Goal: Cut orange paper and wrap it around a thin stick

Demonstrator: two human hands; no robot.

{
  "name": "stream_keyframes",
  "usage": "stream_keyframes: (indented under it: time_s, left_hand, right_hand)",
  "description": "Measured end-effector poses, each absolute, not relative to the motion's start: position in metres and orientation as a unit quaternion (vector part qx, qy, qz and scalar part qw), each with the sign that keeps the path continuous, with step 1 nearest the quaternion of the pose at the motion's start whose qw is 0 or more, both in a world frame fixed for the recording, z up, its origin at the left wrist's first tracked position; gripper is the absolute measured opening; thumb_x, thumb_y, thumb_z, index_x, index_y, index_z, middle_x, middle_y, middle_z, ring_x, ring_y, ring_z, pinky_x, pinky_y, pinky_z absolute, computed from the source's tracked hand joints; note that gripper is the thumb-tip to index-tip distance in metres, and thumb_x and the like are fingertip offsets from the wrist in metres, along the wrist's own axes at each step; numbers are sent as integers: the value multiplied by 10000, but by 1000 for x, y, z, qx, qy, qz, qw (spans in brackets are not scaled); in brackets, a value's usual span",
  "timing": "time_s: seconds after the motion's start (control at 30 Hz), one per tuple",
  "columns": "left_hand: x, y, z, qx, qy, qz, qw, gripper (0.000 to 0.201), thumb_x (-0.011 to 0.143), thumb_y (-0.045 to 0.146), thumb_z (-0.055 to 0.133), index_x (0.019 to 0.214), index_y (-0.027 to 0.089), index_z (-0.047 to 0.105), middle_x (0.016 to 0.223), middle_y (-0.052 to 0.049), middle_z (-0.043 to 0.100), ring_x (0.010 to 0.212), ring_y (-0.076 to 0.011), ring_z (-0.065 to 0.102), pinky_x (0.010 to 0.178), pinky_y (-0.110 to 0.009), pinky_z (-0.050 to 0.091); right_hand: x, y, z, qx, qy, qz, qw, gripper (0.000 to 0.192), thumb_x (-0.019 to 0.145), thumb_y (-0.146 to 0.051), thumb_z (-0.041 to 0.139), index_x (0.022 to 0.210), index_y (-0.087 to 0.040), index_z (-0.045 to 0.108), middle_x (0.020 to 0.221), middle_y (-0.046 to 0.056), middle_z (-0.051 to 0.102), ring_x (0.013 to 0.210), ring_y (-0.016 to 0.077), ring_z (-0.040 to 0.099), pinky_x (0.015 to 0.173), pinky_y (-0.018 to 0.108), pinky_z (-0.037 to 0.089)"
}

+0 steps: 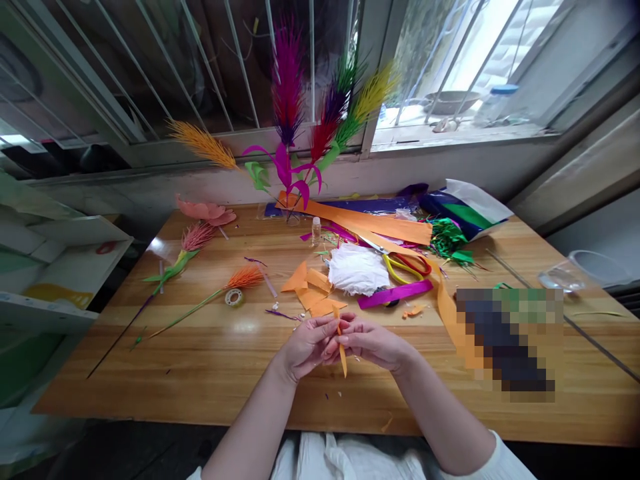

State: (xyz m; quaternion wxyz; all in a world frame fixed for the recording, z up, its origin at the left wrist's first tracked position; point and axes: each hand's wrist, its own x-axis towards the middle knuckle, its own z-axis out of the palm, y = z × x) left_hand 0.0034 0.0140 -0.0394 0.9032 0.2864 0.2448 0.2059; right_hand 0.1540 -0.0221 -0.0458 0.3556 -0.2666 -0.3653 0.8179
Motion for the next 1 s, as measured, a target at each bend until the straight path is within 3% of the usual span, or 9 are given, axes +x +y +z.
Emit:
stream_keyframes:
  time_s: [0.27,0.5,0.73,0.87,1.0]
  left_hand:
    - [6,11,-45,262,276,249,891,273,677,309,624,835,88,603,330,90,340,298,-21,238,345,-166,231]
    - [8,10,-49,204,320,269,885,307,625,310,673,834,96,601,474,7,548,351,-36,382,382,-170,312]
    - [-6,13,-49,255,259,195,911,355,716,328,581,997,111,581,387,43,464,303,-62,407,360,-184,337]
    - [-7,13,-53,233,282,227,903,301,698,274,605,946,103,599,515,-13,578,367,-73,480,396,-189,389]
    - [-1,11,-57,172,297,269,900,211,665,212,640,845,102,618,774,-72,654,418,-55,506,399,-172,399]
  right_hand:
    - [144,-20,-48,-286,-361,812,359,292,784,-326,527,861,-79,663,822,99,666,784,163,617,797,318,445]
    - [141,-20,-44,-318,-404,791,331,290,783,-334,524,848,-83,655,822,92,665,779,161,613,794,335,443]
    - [145,-20,-44,-270,-377,827,318,321,821,-327,467,893,-59,627,841,133,651,778,180,621,753,322,439]
    - [143,-19,-50,-240,-379,844,295,335,827,-331,455,889,-47,622,864,152,643,802,193,617,758,321,430]
    - [141,-19,-50,-255,-400,833,283,341,827,-344,456,890,-57,628,851,134,650,788,175,615,753,306,434]
